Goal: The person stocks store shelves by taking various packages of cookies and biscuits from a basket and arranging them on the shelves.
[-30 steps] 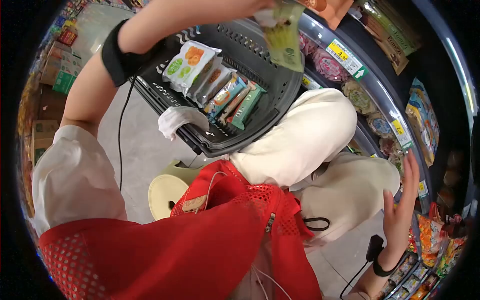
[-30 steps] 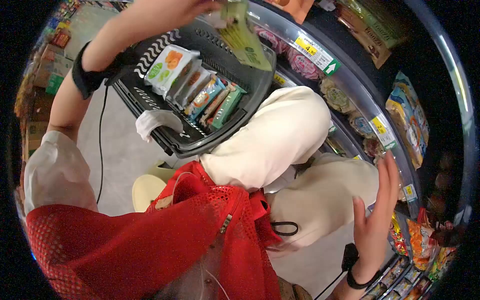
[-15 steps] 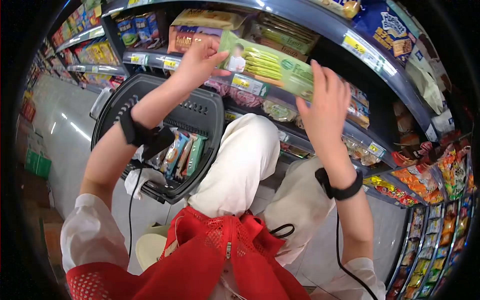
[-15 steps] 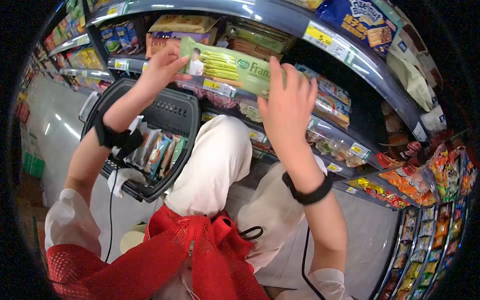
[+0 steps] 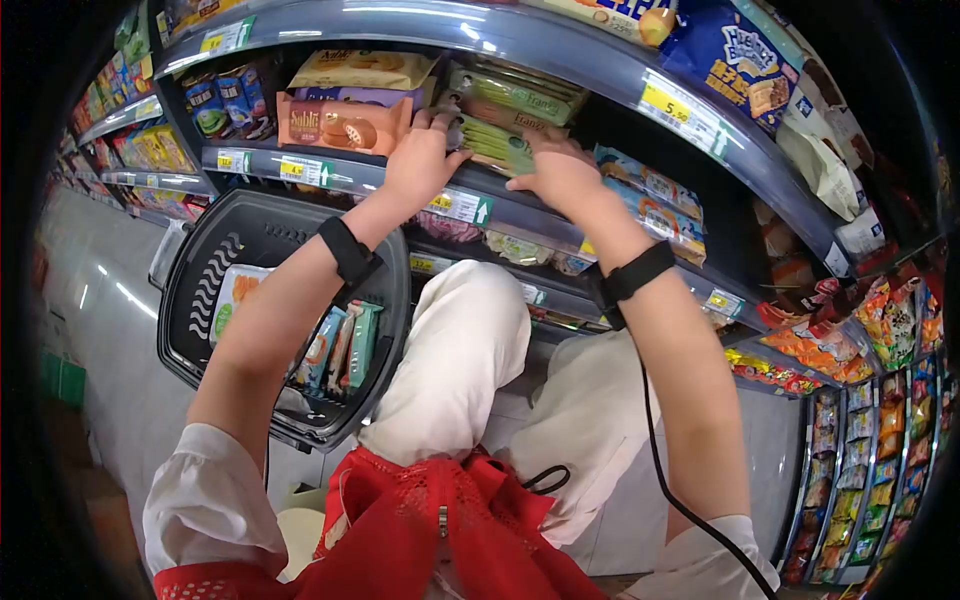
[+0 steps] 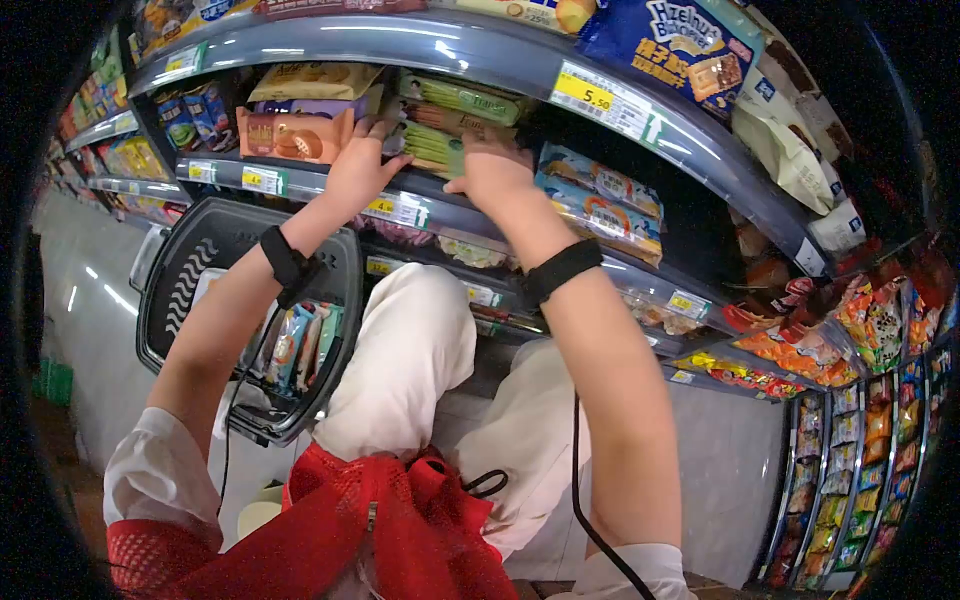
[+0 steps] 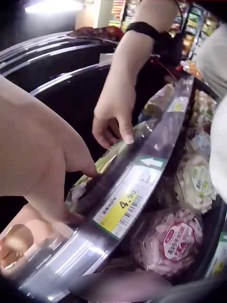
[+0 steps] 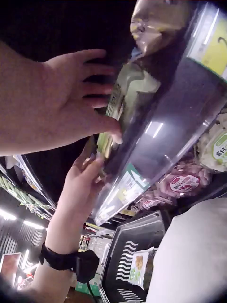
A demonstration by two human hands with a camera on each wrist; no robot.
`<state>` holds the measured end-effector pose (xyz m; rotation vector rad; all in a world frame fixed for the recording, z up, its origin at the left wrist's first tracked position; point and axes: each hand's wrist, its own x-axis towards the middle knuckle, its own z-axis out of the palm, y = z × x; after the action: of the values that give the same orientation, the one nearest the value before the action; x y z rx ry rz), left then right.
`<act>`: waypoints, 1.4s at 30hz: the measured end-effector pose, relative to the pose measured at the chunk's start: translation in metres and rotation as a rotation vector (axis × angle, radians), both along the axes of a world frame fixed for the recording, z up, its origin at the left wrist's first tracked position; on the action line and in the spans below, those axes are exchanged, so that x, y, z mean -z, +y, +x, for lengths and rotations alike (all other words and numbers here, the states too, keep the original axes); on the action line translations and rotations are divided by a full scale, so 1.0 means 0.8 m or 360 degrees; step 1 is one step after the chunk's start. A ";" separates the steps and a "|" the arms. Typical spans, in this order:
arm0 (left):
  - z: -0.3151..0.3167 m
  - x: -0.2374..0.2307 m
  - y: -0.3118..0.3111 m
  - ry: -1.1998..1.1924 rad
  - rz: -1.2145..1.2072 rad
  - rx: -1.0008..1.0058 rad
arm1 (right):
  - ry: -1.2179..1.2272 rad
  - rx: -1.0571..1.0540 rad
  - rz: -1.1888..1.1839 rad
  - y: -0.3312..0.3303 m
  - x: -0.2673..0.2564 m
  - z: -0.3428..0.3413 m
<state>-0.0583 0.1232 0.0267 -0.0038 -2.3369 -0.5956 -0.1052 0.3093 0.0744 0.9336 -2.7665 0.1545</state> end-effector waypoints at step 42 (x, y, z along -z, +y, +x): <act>-0.020 0.029 -0.015 -0.0119 -0.0428 0.0417 | 0.0053 -0.0046 -0.0067 -0.036 -0.017 -0.117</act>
<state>-0.0743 0.1112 0.0038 -0.4233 -2.4925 -0.4063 -0.1991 0.2804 0.0881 0.9570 -2.7094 0.1996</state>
